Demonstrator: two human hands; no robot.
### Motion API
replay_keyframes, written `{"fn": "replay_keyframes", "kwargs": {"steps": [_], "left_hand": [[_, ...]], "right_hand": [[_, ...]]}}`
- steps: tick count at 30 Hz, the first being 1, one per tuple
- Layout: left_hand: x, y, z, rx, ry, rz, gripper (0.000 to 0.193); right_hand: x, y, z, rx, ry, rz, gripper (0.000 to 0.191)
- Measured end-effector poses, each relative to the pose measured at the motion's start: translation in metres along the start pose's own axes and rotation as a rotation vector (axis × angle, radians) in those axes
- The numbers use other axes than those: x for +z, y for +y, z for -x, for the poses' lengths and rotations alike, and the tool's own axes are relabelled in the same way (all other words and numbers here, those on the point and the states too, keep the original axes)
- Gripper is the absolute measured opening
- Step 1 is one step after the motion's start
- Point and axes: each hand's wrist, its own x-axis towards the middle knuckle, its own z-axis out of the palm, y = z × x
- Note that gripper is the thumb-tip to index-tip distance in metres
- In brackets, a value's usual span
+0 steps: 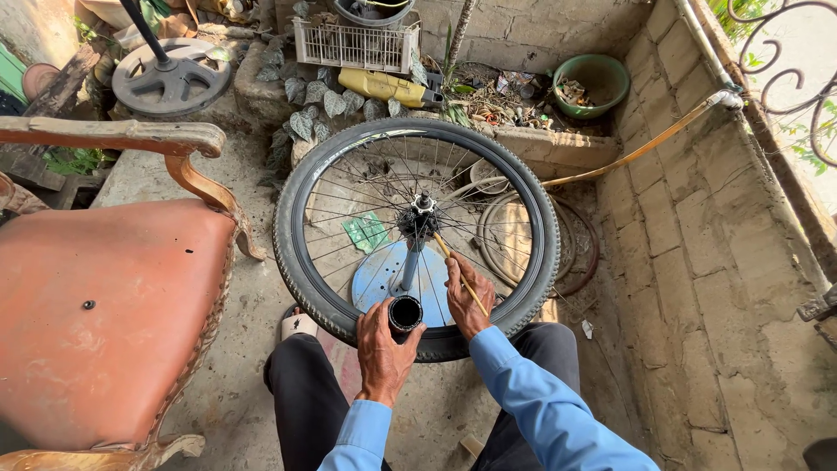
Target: The person sits on a chair with a bicycle wheel resting against their lap and applies liquid from a small cup onto the wheel's spokes and hub using a brush, working around the spokes throughout the episode.
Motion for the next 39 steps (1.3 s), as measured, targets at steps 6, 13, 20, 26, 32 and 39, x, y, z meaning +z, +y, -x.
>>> {"fn": "replay_keyframes", "kwargs": {"steps": [6,13,20,26,32,39], "left_hand": [[0.002,0.001,0.000,-0.044,-0.054,0.015,0.067],[0.003,0.000,0.001,-0.056,-0.070,-0.002,0.069],[0.011,-0.004,0.005,-0.030,-0.077,-0.036,0.072],[0.008,-0.001,0.005,-0.031,-0.082,-0.014,0.068],[0.008,0.001,0.006,-0.021,-0.083,-0.013,0.067],[0.014,0.002,0.008,-0.011,-0.091,0.006,0.067]], "right_hand": [[0.001,0.003,0.003,-0.066,-0.040,-0.016,0.039],[0.004,-0.008,0.003,-0.026,-0.035,0.017,0.037],[0.007,-0.009,0.019,0.019,0.082,0.103,0.038],[0.018,-0.015,0.011,0.063,0.056,0.072,0.042],[0.011,-0.010,0.013,0.062,-0.043,0.009,0.041],[0.005,-0.005,0.012,0.091,-0.020,0.085,0.042]]}}
